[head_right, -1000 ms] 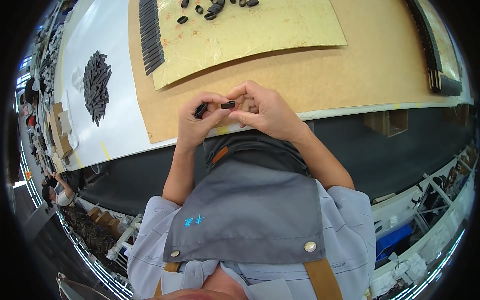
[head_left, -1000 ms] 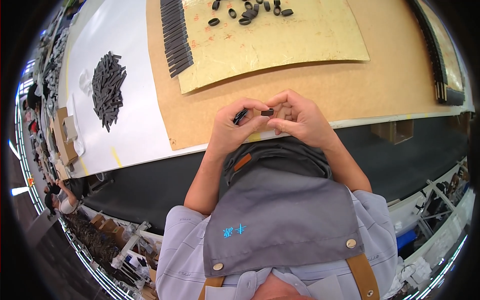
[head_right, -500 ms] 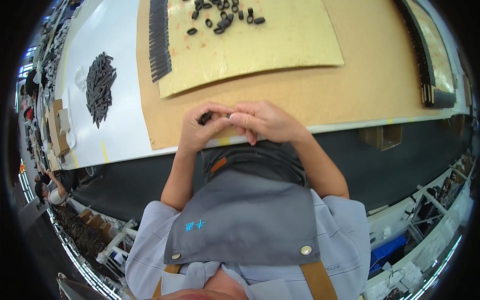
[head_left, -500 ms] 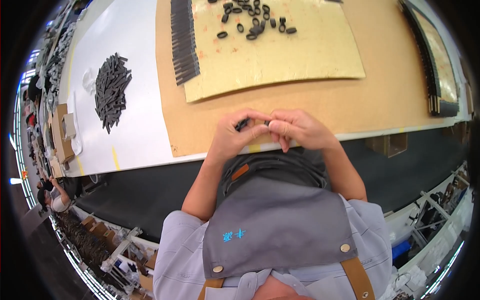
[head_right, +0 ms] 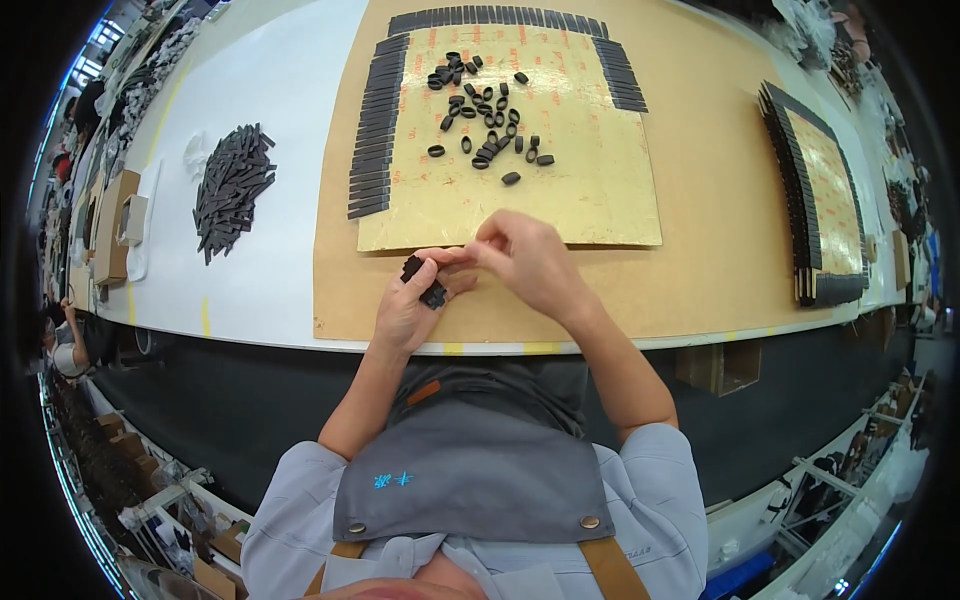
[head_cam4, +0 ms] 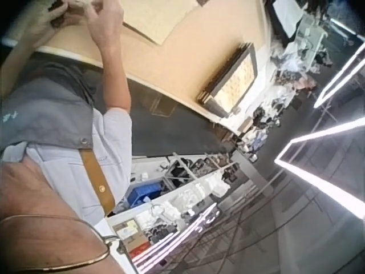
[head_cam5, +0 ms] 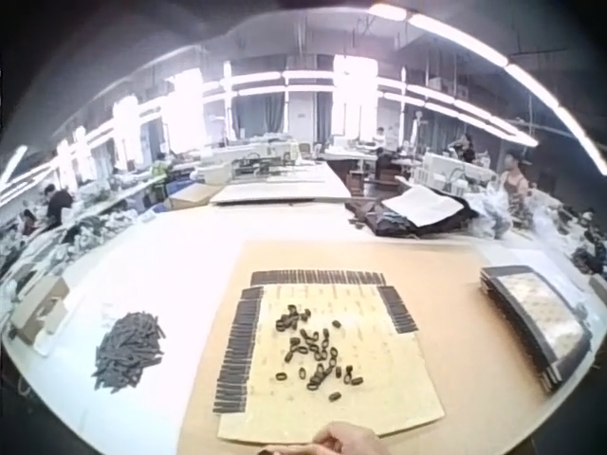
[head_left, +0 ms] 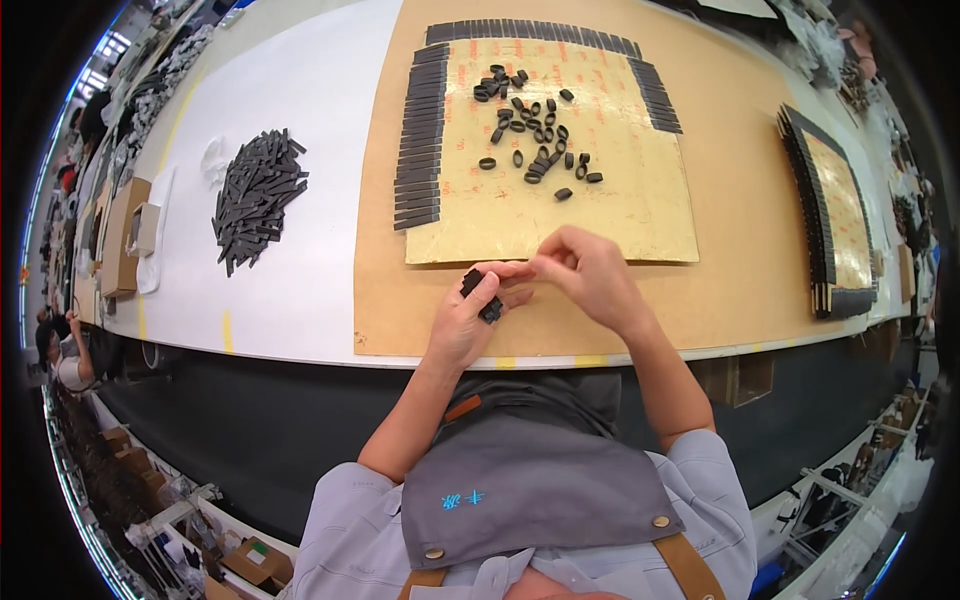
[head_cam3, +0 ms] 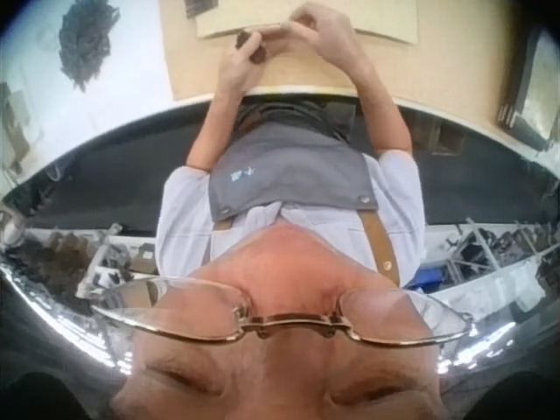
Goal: Manually assembling small black loops and placing them onto a collection board at a workbench.
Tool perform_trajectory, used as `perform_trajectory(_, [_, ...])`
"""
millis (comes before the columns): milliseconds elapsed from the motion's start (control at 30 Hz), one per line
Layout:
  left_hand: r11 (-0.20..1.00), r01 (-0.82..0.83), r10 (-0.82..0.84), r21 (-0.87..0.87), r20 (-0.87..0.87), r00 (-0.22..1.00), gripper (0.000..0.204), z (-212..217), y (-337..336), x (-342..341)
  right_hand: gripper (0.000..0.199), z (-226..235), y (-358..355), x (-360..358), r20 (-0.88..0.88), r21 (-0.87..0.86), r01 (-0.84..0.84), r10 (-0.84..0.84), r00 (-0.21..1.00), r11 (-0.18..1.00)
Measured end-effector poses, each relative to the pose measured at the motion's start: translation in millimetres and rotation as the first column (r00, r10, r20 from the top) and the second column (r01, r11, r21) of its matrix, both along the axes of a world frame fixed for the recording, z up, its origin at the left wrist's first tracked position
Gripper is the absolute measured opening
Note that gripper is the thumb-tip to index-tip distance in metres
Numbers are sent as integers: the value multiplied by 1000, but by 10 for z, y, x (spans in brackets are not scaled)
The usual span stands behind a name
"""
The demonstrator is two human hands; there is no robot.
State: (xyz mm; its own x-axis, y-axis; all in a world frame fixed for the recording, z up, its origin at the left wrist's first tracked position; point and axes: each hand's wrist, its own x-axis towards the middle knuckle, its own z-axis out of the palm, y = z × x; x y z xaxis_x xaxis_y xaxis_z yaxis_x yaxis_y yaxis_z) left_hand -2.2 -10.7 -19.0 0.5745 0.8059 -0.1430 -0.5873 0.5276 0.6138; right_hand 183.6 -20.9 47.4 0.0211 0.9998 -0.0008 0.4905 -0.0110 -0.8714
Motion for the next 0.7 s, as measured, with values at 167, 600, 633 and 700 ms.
perform_trajectory(167, [1000,-25,24,-5,-56,998,29,79,-50,157,17,-307,-228,-391,-311,-30,-52,40,950,998])
perform_trajectory(600, [998,-40,55,52,-330,942,23,35,-100,128,13,-324,-293,-315,-660,-323,-14,-214,720,946])
perform_trajectory(633, [998,-40,55,51,-331,942,23,11,-101,127,13,-332,-294,-328,-691,-333,-35,-219,689,942])
perform_trajectory(700, [987,-92,134,132,-361,923,18,-54,-105,127,13,-337,-296,-374,-672,-319,33,-250,697,947])
